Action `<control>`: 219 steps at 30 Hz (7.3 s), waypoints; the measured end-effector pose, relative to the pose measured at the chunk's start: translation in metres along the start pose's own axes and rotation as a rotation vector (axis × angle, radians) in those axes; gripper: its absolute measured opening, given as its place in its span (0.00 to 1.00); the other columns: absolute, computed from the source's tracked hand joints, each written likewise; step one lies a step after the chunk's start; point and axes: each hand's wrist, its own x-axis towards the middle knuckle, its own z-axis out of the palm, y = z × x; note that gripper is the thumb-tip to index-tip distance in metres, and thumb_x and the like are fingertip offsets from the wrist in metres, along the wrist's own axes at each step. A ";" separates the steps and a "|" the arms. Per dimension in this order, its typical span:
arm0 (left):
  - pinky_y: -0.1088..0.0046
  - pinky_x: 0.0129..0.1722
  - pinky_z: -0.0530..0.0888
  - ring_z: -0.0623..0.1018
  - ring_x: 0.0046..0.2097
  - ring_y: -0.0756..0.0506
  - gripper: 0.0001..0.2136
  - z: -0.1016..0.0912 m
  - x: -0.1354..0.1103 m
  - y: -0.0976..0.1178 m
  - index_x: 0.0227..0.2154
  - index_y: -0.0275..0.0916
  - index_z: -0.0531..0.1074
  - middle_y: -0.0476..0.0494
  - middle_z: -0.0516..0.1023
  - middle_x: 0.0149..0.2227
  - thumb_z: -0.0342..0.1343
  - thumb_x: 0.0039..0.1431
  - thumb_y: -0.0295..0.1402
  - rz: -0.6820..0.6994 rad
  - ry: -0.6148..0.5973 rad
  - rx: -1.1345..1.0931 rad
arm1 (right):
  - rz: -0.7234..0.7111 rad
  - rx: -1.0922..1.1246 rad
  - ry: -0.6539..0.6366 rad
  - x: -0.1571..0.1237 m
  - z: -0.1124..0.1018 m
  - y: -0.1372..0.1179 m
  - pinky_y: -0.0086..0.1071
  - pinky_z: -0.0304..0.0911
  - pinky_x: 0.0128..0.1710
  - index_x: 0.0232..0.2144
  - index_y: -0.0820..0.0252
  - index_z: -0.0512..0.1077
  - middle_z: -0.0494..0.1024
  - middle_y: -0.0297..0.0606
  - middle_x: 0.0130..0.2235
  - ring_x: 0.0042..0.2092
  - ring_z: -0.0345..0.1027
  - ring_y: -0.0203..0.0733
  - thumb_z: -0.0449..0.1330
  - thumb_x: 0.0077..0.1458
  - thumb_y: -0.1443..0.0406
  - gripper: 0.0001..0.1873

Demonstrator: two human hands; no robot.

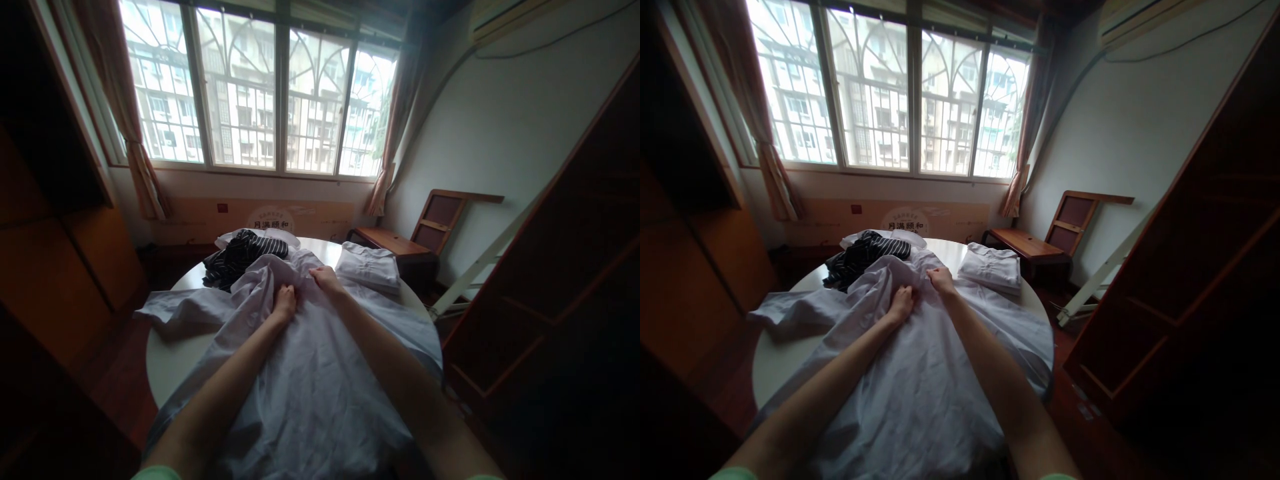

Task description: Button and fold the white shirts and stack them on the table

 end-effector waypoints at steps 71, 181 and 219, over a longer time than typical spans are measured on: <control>0.70 0.37 0.75 0.77 0.35 0.46 0.07 -0.011 -0.012 0.005 0.31 0.35 0.75 0.44 0.80 0.32 0.56 0.47 0.28 0.244 -0.032 -0.626 | 0.163 0.642 -0.246 -0.044 -0.010 0.045 0.23 0.61 0.25 0.22 0.62 0.68 0.68 0.27 0.20 0.22 0.62 0.28 0.63 0.40 0.66 0.07; 0.76 0.29 0.70 0.73 0.29 0.49 0.08 -0.017 -0.012 0.008 0.26 0.34 0.71 0.48 0.75 0.25 0.59 0.41 0.31 0.070 -0.131 -0.796 | -0.115 0.051 -0.115 -0.046 -0.002 0.039 0.24 0.54 0.21 0.23 0.64 0.71 0.69 0.29 0.19 0.20 0.58 0.30 0.55 0.41 0.68 0.06; 0.75 0.31 0.70 0.73 0.30 0.49 0.07 -0.019 -0.014 0.009 0.25 0.35 0.71 0.48 0.74 0.25 0.60 0.45 0.34 0.131 -0.050 -0.611 | 0.039 0.208 -0.142 -0.034 0.006 0.050 0.23 0.51 0.17 0.19 0.61 0.64 0.63 0.27 0.15 0.17 0.55 0.28 0.55 0.44 0.68 0.05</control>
